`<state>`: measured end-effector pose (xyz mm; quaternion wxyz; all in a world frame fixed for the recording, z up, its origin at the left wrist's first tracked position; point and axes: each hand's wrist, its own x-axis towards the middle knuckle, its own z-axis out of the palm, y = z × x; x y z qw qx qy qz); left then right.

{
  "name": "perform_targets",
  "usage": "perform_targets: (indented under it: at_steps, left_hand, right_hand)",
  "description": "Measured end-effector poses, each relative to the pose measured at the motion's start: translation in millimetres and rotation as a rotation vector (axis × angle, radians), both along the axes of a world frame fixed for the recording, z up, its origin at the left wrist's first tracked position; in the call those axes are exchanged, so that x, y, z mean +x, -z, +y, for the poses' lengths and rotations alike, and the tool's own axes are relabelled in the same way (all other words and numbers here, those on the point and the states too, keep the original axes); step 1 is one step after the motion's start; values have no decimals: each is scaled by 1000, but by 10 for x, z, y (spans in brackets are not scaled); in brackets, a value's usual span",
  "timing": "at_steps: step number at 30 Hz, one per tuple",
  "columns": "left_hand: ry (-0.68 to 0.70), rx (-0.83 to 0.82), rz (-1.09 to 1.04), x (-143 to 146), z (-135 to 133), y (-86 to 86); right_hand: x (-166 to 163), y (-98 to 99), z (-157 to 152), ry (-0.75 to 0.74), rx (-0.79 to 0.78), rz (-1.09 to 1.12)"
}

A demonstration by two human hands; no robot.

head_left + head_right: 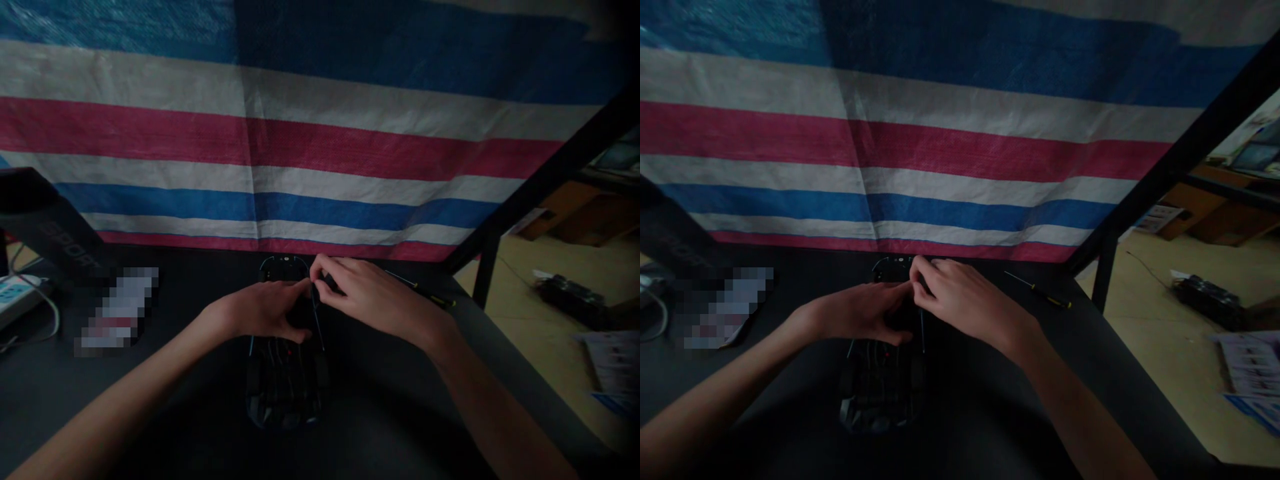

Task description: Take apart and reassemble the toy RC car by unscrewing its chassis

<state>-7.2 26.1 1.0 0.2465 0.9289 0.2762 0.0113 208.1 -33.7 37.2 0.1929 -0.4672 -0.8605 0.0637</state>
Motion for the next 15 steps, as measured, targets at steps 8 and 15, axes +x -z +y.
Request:
perform_targets:
  at_steps: [8,15]
  left_hand:
    - [7,29,9,-22,-22,-38]
    - [-8,29,15,-21,-31,-37]
  right_hand:
    - [-48,20,-23,-37,-34,50]
    - [-58,20,-34,64,14,-15]
